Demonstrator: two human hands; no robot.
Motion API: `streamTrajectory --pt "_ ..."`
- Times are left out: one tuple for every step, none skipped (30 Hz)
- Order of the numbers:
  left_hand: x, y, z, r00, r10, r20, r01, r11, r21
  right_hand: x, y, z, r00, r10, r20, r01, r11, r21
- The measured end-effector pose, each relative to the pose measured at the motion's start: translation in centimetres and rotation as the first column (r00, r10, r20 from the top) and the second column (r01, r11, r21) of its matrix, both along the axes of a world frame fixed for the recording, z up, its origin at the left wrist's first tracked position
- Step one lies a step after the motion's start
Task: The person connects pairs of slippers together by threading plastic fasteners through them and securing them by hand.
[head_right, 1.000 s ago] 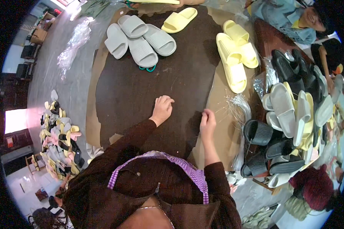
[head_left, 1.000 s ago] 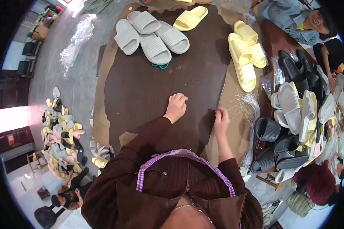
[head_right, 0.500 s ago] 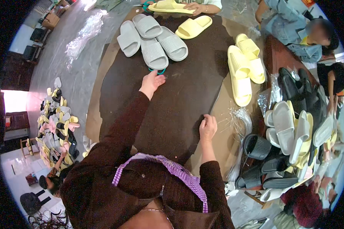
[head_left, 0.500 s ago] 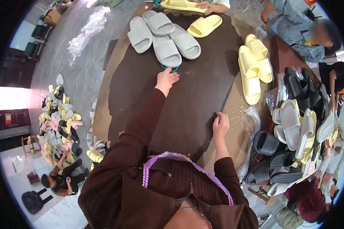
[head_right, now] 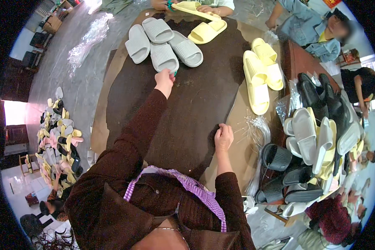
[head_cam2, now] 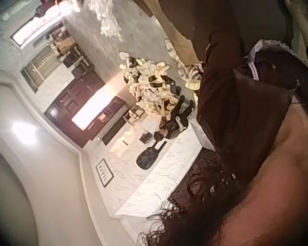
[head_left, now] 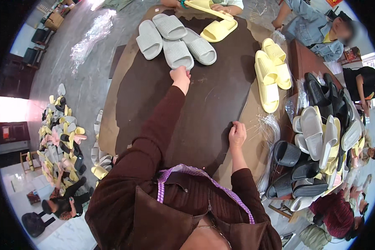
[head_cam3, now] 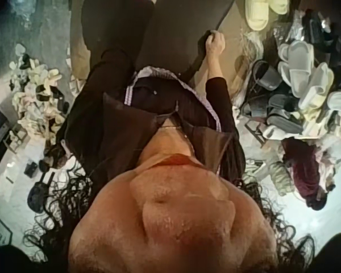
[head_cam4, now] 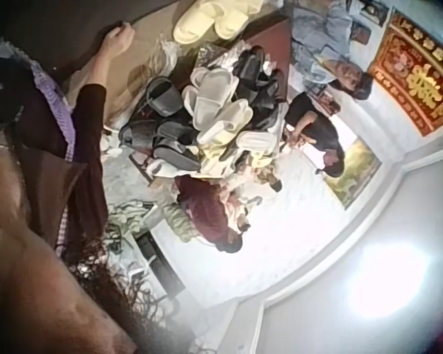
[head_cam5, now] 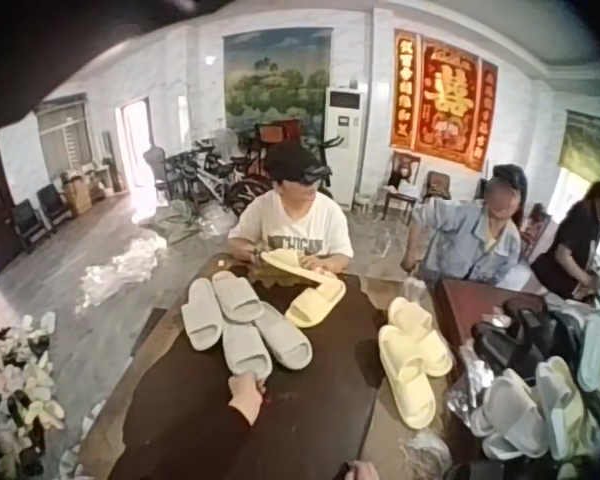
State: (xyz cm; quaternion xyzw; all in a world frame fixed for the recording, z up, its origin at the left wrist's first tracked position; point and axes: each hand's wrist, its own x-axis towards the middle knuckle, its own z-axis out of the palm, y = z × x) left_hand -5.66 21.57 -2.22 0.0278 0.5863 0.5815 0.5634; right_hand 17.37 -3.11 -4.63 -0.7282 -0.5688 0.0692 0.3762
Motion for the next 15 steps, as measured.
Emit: streamTrajectory --pt "-0.3 -0.1 0.2 1.000 -0.008 -0.024 0.008 1.000 0.026 0.0 0.0 0.0 1.000 0.001 0.002 -0.001 1.000 0.010" --pt "-0.6 -0.6 0.2 1.000 -0.008 -0.024 0.008 1.000 0.027 -0.1 0.1 0.1 1.000 0.002 0.004 -0.002 1.000 0.020" --pt "-0.9 -1.8 0.0 0.998 -0.055 0.018 0.052 0.993 0.107 -0.1 0.1 0.1 1.000 0.005 0.006 -0.006 1.000 0.031" --pt "-0.9 -3.3 0.0 0.993 -0.109 0.055 0.097 0.978 0.184 -0.2 0.2 0.1 1.000 0.001 0.005 -0.002 1.000 0.029" --pt "-0.7 -5.1 -0.1 0.985 -0.154 0.079 0.135 0.968 0.209 -0.2 0.1 0.2 1.000 0.005 -0.004 -0.005 1.000 0.022" --pt "-0.3 -7.3 0.0 0.974 -0.203 0.104 0.174 0.956 0.236 -0.2 0.0 0.3 1.000 0.005 -0.012 -0.005 1.000 0.016" --pt "0.2 -9.7 0.2 0.969 -0.219 0.118 0.187 0.953 0.237 -0.2 -0.1 0.3 1.000 0.006 -0.020 -0.006 1.000 0.009" --pt "0.7 -12.2 1.0 0.963 -0.235 0.132 0.199 0.950 0.239 -0.2 -0.1 0.3 1.000 -0.004 -0.017 0.004 1.000 0.005" --pt "0.9 -14.4 1.7 0.944 -0.286 0.162 0.246 0.942 0.228 -0.2 -0.2 0.4 1.000 -0.008 -0.015 0.009 1.000 0.008" --pt "0.9 -16.5 2.1 0.923 -0.332 0.193 0.289 0.932 0.218 -0.2 -0.2 0.3 1.000 -0.009 -0.013 0.009 1.000 0.010" --pt "1.0 -18.7 2.3 0.921 -0.335 0.199 0.293 0.932 0.213 -0.2 -0.2 0.2 1.000 -0.006 -0.011 0.006 1.000 0.011" --pt "1.2 -20.7 2.4 0.894 -0.393 0.214 0.360 0.916 0.179 -0.1 -0.3 0.1 1.000 -0.012 -0.007 0.012 1.000 0.005" --pt "1.4 -22.4 2.7 0.859 -0.457 0.231 0.434 0.889 0.147 0.1 -0.4 0.0 1.000 -0.010 -0.015 0.010 1.000 0.015" --pt "1.3 -23.9 2.8 0.854 -0.465 0.234 0.442 0.885 0.145 0.2 -0.3 -0.2 1.000 -0.002 -0.025 0.003 1.000 0.026" --pt "1.3 -25.4 2.9 0.815 -0.505 0.286 0.487 0.863 0.134 0.2 -0.3 -0.5 0.999 0.003 -0.035 -0.002 0.999 0.037"
